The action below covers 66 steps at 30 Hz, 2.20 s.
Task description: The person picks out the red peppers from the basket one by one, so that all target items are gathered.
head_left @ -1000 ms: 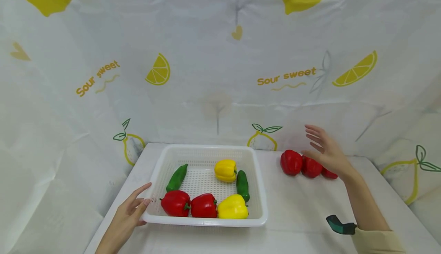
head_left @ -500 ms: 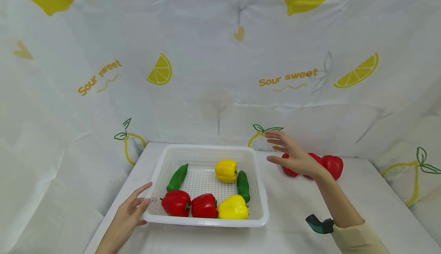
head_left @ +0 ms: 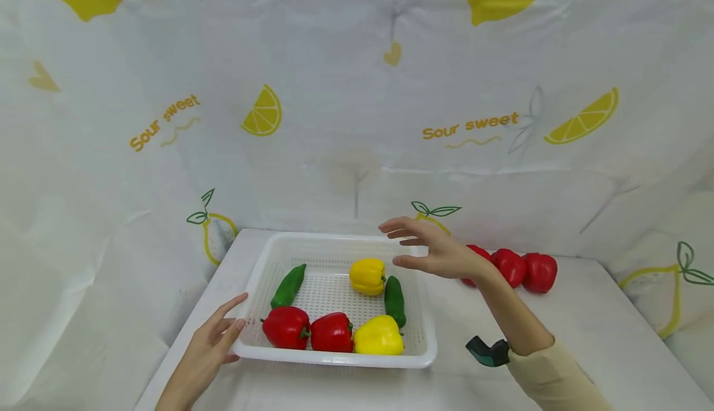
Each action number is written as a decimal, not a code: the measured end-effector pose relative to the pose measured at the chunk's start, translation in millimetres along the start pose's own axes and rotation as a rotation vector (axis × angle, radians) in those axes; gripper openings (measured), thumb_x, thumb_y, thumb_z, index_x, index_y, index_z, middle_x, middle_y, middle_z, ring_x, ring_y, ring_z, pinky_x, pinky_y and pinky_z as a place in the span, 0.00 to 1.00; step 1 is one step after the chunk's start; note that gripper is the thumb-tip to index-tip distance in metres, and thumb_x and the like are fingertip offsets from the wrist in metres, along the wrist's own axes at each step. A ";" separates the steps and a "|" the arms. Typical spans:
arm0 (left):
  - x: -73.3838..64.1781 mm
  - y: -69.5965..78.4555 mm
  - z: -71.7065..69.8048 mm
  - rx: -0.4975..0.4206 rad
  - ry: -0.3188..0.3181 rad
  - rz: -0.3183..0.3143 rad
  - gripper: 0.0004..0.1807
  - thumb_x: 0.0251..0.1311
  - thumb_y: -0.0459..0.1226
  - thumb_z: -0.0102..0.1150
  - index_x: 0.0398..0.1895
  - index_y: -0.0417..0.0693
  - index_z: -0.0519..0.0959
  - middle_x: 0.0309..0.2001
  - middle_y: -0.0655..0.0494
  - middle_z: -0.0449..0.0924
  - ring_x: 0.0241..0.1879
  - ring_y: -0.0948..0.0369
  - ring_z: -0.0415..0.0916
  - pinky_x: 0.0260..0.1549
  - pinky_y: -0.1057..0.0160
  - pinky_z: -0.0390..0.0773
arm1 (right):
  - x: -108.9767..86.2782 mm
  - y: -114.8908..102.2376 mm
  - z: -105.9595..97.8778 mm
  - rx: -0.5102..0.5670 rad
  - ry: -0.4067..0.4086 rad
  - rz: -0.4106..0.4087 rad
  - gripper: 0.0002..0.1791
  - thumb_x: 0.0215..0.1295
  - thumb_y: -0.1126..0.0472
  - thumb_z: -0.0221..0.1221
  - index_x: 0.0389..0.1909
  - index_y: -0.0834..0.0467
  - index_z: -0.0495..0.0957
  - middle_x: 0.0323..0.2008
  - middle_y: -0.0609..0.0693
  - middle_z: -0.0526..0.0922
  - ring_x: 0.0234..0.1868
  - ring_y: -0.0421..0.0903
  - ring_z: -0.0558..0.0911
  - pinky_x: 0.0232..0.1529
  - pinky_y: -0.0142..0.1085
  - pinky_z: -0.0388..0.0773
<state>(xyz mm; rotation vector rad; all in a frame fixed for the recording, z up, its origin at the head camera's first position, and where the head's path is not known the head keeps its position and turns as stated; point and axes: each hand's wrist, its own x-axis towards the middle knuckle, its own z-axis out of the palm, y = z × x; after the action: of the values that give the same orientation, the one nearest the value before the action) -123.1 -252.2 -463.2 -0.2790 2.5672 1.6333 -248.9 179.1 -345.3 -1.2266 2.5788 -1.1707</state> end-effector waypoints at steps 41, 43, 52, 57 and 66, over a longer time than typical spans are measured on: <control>-2.1 -0.2 -0.4 -0.008 -0.004 0.009 0.35 0.78 0.55 0.60 0.83 0.62 0.65 0.64 0.36 0.83 0.59 0.46 0.85 0.43 0.44 0.93 | 104.6 -21.4 111.6 0.176 -0.810 0.133 0.29 0.65 0.66 0.73 0.66 0.58 0.79 0.67 0.57 0.83 0.64 0.48 0.84 0.61 0.29 0.85; -2.1 0.0 -0.4 -0.007 -0.004 0.007 0.35 0.78 0.55 0.60 0.83 0.62 0.65 0.64 0.37 0.83 0.59 0.47 0.85 0.43 0.45 0.93 | 105.0 -18.1 113.2 0.177 -0.837 0.156 0.28 0.63 0.66 0.73 0.64 0.58 0.79 0.66 0.57 0.83 0.65 0.52 0.84 0.60 0.30 0.86; -1.4 -0.3 -0.3 -0.006 -0.004 0.012 0.34 0.78 0.55 0.59 0.83 0.63 0.65 0.64 0.38 0.84 0.60 0.46 0.85 0.43 0.46 0.92 | 104.7 -10.4 114.3 0.150 -0.939 0.277 0.30 0.65 0.66 0.73 0.67 0.53 0.78 0.67 0.52 0.81 0.61 0.47 0.83 0.53 0.32 0.89; -1.6 -0.4 -0.8 -0.015 -0.011 0.003 0.34 0.78 0.54 0.60 0.83 0.63 0.65 0.63 0.39 0.84 0.59 0.48 0.84 0.44 0.46 0.92 | 102.3 -6.8 115.2 0.146 -0.984 0.337 0.32 0.65 0.64 0.73 0.69 0.49 0.77 0.65 0.46 0.80 0.61 0.45 0.82 0.52 0.33 0.90; -1.6 -1.1 -0.3 -0.003 -0.003 0.013 0.34 0.79 0.53 0.59 0.83 0.62 0.65 0.63 0.37 0.84 0.58 0.48 0.85 0.43 0.45 0.92 | 99.5 -8.6 115.2 0.103 -0.999 0.383 0.33 0.65 0.64 0.74 0.69 0.42 0.77 0.63 0.43 0.78 0.63 0.43 0.79 0.53 0.31 0.89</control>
<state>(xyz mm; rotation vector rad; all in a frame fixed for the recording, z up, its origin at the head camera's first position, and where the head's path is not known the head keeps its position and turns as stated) -121.3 -252.7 -463.8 -0.2613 2.5700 1.6411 -271.3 37.1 -396.1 -0.8866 1.8262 -0.4161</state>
